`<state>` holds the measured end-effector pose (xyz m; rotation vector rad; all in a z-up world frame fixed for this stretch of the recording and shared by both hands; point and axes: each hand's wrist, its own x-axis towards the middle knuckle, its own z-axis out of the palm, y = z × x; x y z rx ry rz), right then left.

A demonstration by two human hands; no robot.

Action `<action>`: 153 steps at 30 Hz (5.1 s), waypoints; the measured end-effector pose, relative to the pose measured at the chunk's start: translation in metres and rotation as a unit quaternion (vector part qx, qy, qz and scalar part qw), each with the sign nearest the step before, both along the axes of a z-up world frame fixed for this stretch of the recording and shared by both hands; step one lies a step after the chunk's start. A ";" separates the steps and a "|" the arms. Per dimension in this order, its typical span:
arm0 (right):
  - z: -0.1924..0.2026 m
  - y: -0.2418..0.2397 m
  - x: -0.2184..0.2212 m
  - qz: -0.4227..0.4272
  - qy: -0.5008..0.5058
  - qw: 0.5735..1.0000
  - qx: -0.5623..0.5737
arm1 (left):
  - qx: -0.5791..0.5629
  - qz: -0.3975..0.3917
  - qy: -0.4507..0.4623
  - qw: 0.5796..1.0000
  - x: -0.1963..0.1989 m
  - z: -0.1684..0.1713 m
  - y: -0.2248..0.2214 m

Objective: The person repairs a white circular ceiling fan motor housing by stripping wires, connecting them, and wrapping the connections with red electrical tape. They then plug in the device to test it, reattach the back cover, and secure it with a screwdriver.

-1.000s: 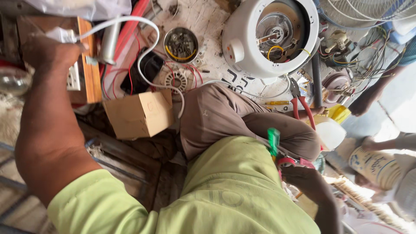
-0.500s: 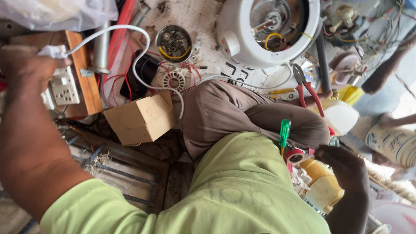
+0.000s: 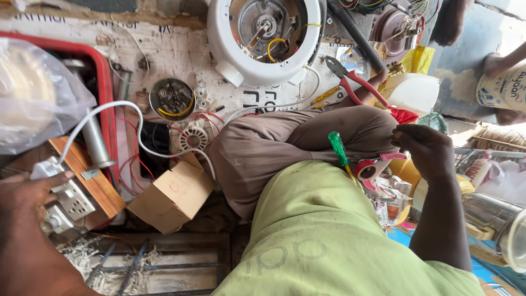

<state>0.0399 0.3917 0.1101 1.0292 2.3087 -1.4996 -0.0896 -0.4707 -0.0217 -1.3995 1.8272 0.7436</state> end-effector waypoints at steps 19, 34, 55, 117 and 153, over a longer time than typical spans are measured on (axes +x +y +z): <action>-0.101 -0.010 -0.123 0.064 -0.006 0.994 -0.094 | -0.145 0.057 0.325 0.933 0.033 0.045 0.063; -0.232 -0.069 -0.208 -0.178 -0.224 0.797 -0.532 | 0.177 -0.087 0.688 0.698 -0.054 0.044 0.351; -0.246 -0.078 -0.219 -0.199 -0.210 0.810 -0.510 | 0.039 -0.367 0.433 0.822 -0.151 0.010 0.576; -0.114 -0.105 -0.289 0.127 0.115 0.985 0.037 | -0.032 -0.241 0.445 0.862 -0.162 0.034 0.507; -0.133 -0.125 -0.310 0.260 0.253 0.923 0.128 | 0.038 -0.121 0.407 0.905 -0.093 0.047 0.524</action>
